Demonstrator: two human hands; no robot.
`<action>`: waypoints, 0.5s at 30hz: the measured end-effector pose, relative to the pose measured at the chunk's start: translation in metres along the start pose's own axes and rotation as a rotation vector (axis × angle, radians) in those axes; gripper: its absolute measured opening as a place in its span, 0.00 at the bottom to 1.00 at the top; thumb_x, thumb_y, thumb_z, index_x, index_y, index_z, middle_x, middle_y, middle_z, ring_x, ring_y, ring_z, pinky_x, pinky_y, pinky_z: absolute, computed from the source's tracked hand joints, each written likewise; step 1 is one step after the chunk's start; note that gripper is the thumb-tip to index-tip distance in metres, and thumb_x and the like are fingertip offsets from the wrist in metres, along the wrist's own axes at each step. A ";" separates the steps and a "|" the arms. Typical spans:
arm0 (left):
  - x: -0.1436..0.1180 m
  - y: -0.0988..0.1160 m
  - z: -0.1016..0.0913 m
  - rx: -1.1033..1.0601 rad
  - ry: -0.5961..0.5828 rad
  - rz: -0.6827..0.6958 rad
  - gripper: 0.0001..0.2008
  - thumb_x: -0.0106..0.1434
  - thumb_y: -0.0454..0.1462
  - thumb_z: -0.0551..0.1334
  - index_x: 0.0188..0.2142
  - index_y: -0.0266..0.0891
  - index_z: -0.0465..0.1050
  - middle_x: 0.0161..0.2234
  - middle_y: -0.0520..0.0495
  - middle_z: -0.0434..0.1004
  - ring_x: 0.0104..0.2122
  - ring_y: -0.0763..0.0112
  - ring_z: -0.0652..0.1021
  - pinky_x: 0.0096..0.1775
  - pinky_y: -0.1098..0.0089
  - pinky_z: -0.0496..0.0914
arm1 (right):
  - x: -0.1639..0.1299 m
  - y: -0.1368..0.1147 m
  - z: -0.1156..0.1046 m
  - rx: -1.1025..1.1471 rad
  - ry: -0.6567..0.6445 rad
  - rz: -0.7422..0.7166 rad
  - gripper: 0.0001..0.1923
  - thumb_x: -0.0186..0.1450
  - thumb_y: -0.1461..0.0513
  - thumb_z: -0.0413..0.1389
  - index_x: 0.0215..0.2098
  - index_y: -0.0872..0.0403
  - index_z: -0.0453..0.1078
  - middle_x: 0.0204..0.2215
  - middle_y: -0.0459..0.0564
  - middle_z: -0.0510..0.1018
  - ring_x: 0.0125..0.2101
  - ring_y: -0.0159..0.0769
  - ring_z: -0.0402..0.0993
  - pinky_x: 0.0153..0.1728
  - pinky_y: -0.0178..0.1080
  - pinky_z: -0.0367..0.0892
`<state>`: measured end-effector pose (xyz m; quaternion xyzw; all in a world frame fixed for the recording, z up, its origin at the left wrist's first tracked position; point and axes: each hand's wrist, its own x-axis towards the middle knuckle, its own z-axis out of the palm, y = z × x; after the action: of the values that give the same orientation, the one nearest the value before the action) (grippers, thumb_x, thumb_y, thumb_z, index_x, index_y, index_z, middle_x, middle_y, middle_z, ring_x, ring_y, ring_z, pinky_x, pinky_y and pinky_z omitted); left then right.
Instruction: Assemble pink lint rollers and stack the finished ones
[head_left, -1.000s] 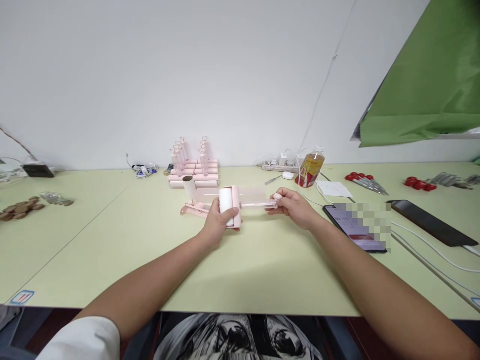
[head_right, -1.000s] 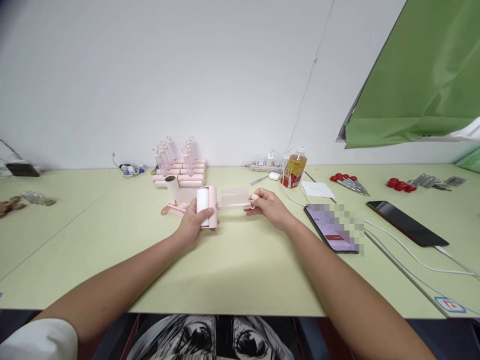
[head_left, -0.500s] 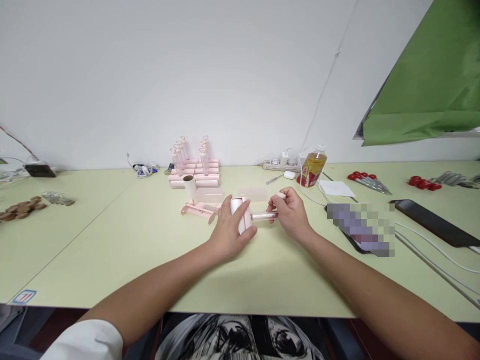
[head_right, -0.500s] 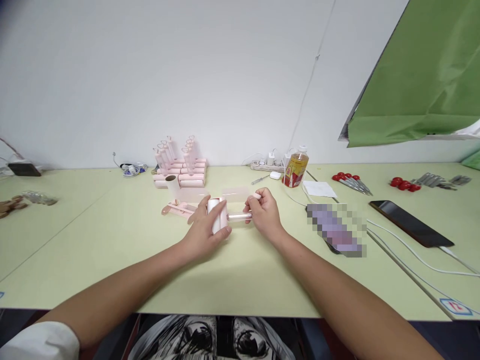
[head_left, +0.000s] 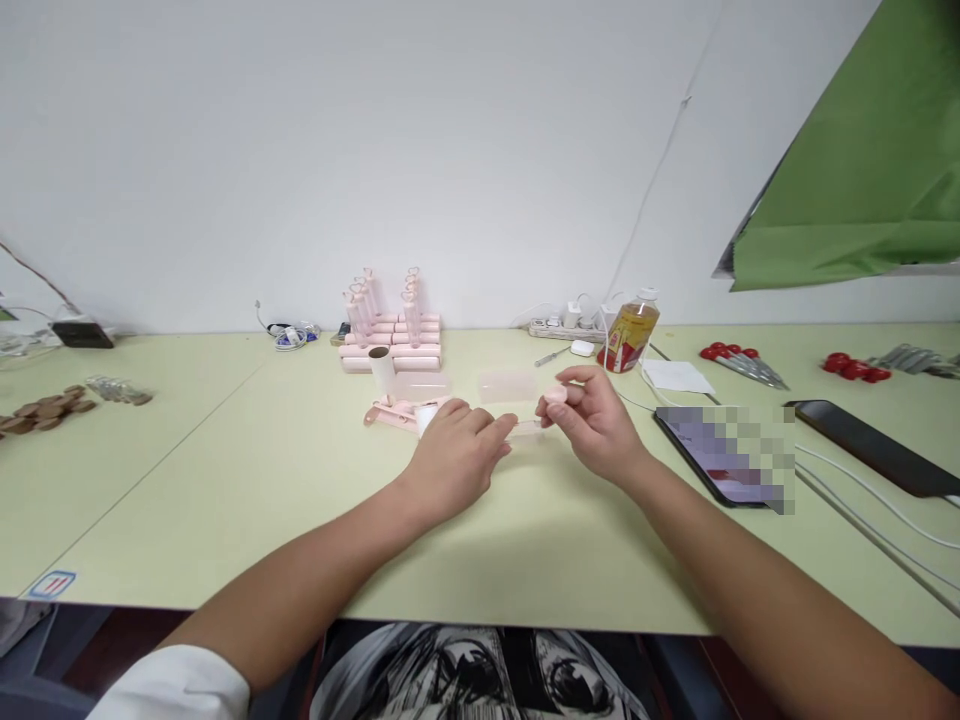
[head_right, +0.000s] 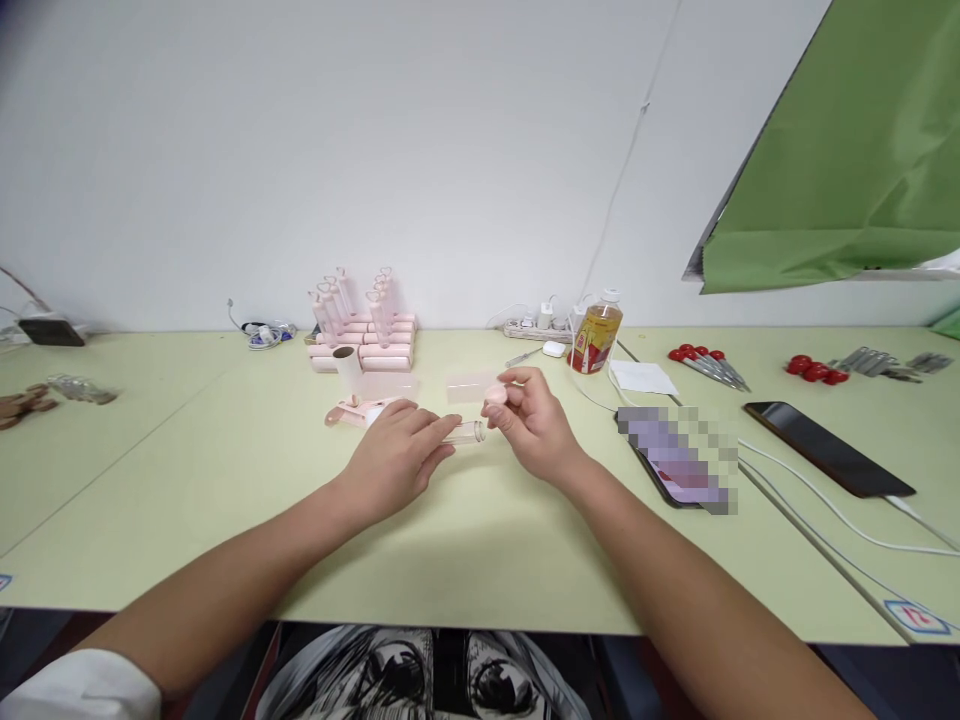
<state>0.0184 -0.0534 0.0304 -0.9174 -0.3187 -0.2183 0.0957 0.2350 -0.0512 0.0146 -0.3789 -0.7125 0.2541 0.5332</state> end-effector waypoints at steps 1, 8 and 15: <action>-0.001 -0.003 -0.001 0.007 -0.006 -0.015 0.12 0.67 0.34 0.55 0.50 0.37 0.68 0.37 0.44 0.77 0.36 0.63 0.76 0.43 0.60 0.66 | 0.001 0.001 -0.006 -0.103 -0.089 0.009 0.15 0.67 0.53 0.54 0.47 0.50 0.61 0.29 0.46 0.76 0.28 0.34 0.74 0.31 0.37 0.70; -0.003 -0.017 0.004 0.082 -0.060 -0.084 0.12 0.65 0.30 0.55 0.47 0.38 0.69 0.39 0.44 0.75 0.39 0.61 0.74 0.38 0.61 0.63 | 0.000 -0.001 -0.006 -0.393 -0.310 -0.147 0.14 0.70 0.59 0.49 0.51 0.50 0.69 0.42 0.51 0.80 0.39 0.36 0.76 0.39 0.36 0.69; -0.004 -0.024 0.009 0.090 -0.072 -0.051 0.11 0.65 0.30 0.55 0.46 0.39 0.70 0.38 0.45 0.75 0.37 0.63 0.73 0.37 0.63 0.61 | -0.002 -0.003 -0.003 -0.470 -0.324 -0.018 0.10 0.68 0.57 0.51 0.45 0.51 0.69 0.31 0.47 0.80 0.29 0.34 0.74 0.29 0.34 0.66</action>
<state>0.0042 -0.0341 0.0211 -0.9110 -0.3546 -0.1731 0.1196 0.2375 -0.0547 0.0169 -0.4403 -0.8312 0.1344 0.3119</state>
